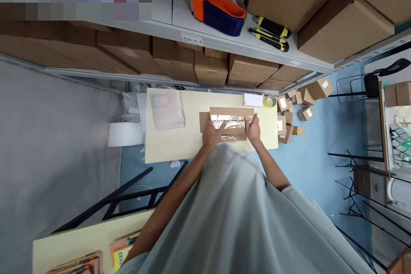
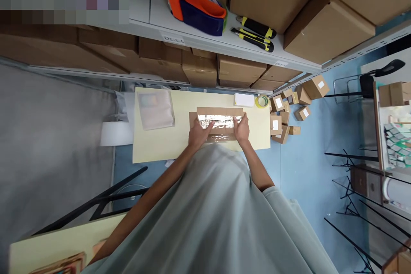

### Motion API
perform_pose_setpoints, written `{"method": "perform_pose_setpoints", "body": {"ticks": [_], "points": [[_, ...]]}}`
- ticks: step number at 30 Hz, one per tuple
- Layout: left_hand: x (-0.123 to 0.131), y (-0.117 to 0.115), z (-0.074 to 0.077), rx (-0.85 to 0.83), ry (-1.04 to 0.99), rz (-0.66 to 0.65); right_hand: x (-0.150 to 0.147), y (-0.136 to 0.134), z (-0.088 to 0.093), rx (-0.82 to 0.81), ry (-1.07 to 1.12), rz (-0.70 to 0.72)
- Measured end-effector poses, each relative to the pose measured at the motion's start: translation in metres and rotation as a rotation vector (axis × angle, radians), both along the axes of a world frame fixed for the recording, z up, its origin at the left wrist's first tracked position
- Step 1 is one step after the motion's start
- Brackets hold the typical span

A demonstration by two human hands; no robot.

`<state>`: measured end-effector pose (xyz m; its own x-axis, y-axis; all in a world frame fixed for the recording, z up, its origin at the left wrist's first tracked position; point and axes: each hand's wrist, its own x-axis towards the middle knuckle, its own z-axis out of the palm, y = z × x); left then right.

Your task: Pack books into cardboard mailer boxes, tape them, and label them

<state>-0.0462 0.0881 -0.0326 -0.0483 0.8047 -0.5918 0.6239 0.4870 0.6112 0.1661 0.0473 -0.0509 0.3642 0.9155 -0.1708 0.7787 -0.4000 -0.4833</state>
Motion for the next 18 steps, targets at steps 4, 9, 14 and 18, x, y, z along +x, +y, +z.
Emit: {"method": "perform_pose_setpoints", "body": {"ticks": [4, 9, 14, 18], "points": [[0.003, 0.001, 0.001, 0.033, 0.062, 0.015, -0.036, -0.001, 0.005, 0.004, -0.09, -0.061], [-0.002, -0.001, -0.009, 0.081, -0.027, -0.002, -0.042, -0.002, 0.003, -0.004, -0.081, -0.128], [-0.006, -0.002, -0.025, 0.046, -0.103, 0.014, -0.009, -0.005, 0.001, 0.01, 0.09, -0.102], [-0.005, -0.008, -0.022, 0.333, -0.013, -0.117, -0.018, -0.006, 0.011, 0.031, -0.016, -0.01]]}}
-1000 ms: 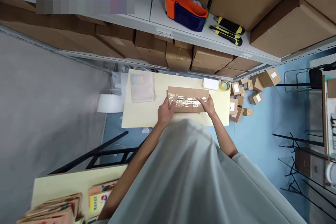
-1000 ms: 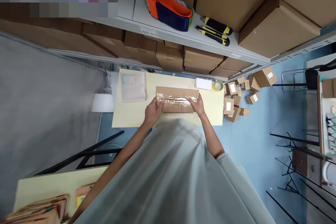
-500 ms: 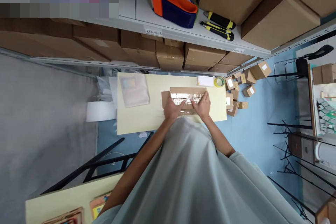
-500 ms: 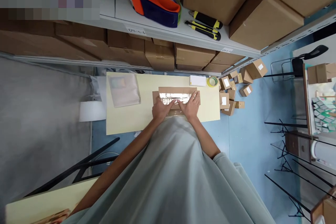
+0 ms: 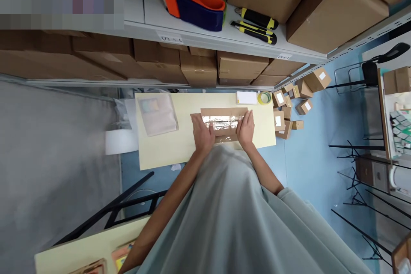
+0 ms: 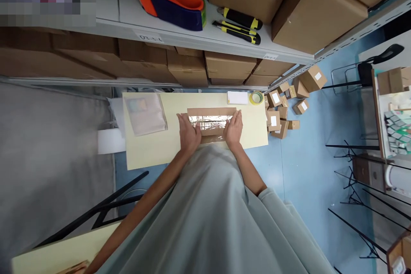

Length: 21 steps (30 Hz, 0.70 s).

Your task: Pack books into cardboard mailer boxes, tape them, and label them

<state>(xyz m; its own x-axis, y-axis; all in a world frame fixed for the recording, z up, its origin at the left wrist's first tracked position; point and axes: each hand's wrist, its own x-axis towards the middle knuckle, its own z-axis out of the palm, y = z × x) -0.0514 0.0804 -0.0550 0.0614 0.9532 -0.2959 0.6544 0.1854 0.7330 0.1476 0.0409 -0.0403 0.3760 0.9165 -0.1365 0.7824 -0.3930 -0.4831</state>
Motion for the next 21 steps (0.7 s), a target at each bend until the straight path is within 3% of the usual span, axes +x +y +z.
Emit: {"method": "perform_pose_setpoints", "body": {"ticks": [2, 4, 7, 13, 18, 21], "points": [[0.001, -0.006, 0.006, 0.163, 0.041, -0.211, -0.012, -0.001, 0.006, -0.006, -0.047, 0.167], [0.003, -0.012, 0.011, 0.209, 0.047, -0.425, -0.021, -0.003, 0.009, -0.046, -0.03, 0.367], [0.007, -0.019, 0.013, 0.184, 0.068, -0.542, -0.026, -0.005, 0.006, -0.092, 0.009, 0.523], [0.005, -0.017, 0.014, 0.17, 0.132, -0.569, -0.015, -0.008, 0.001, -0.064, 0.012, 0.547], [-0.007, -0.015, 0.016, 0.17, 0.165, -0.619, 0.02, -0.026, 0.002, -0.098, -0.031, 0.322], [-0.006, -0.016, 0.016, 0.184, 0.179, -0.615, 0.036, -0.032, -0.001, -0.134, 0.06, 0.258]]}}
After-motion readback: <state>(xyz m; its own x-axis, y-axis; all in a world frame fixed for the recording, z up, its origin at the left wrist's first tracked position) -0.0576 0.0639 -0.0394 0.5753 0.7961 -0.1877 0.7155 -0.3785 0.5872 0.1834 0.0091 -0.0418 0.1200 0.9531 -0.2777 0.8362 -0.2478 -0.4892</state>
